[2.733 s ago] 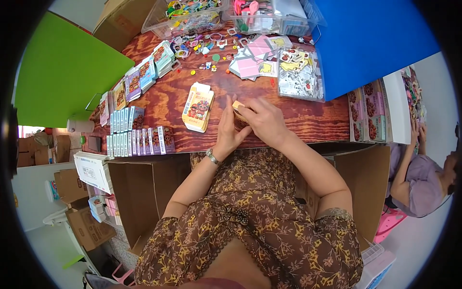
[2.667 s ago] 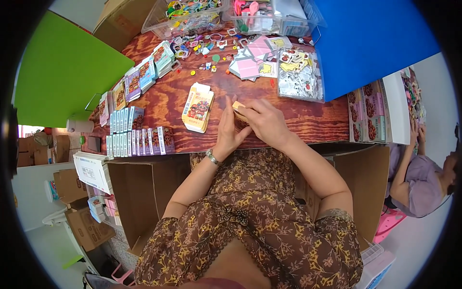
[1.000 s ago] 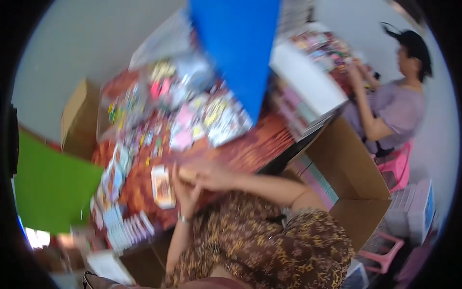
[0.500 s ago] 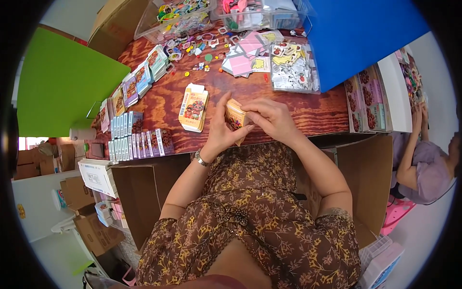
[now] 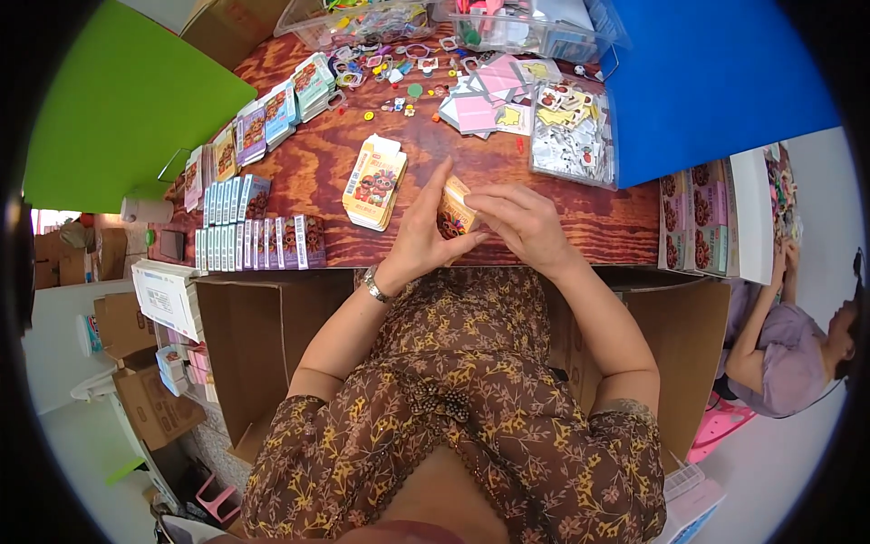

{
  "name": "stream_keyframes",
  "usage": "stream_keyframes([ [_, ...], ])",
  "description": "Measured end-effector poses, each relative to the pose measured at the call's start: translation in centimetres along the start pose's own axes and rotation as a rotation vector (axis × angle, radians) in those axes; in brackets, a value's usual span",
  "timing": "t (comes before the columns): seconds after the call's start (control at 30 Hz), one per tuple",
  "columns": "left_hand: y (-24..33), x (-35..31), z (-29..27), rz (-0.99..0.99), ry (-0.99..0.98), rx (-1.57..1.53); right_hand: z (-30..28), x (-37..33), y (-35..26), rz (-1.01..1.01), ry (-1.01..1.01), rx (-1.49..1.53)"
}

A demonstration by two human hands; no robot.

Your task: The recorder is packaging small toy cards or packets into stacks at a workbench.

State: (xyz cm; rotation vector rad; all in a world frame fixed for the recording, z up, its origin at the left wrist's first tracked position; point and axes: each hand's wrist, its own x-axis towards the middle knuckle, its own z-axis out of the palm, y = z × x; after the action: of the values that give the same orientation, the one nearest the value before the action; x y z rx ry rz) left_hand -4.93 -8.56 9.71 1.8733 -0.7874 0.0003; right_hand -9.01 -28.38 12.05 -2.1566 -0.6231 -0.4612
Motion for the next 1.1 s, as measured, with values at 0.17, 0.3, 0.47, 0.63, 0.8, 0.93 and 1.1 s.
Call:
stream_keyframes([
  [0.17, -0.1, -0.2, 0.6, 0.057, 0.121, 0.145, 1.5, -0.7, -0.9, 0.176, 0.137, 0.058],
  [0.3, 0.0, -0.7, 0.7, -0.008, 0.126, 0.098, 2.3, -1.2, -1.5, 0.21, 0.174, 0.093],
  [0.47, 0.1, -0.5, 0.3, 0.104, 0.137, 0.223, 2.5, -1.4, -1.7, 0.381, 0.179, 0.227],
  [0.63, 0.3, -0.8, 0.2, 0.084, 0.14, 0.204, 2.3, -1.3, -2.6, 0.436, 0.144, 0.272],
  [0.8, 0.7, -1.0, 0.3, 0.106, 0.158, 0.198, 2.7, -1.6, -2.9, 0.429, 0.158, 0.287],
  [0.93, 0.4, -1.5, 1.0, 0.071, 0.172, 0.158, 3.0, -1.3, -3.5, 0.396, 0.165, 0.228],
  [1.1, -0.1, -1.5, 0.8, 0.059, 0.15, 0.134, 3.3, -1.6, -3.8, 0.353, 0.136, 0.157],
])
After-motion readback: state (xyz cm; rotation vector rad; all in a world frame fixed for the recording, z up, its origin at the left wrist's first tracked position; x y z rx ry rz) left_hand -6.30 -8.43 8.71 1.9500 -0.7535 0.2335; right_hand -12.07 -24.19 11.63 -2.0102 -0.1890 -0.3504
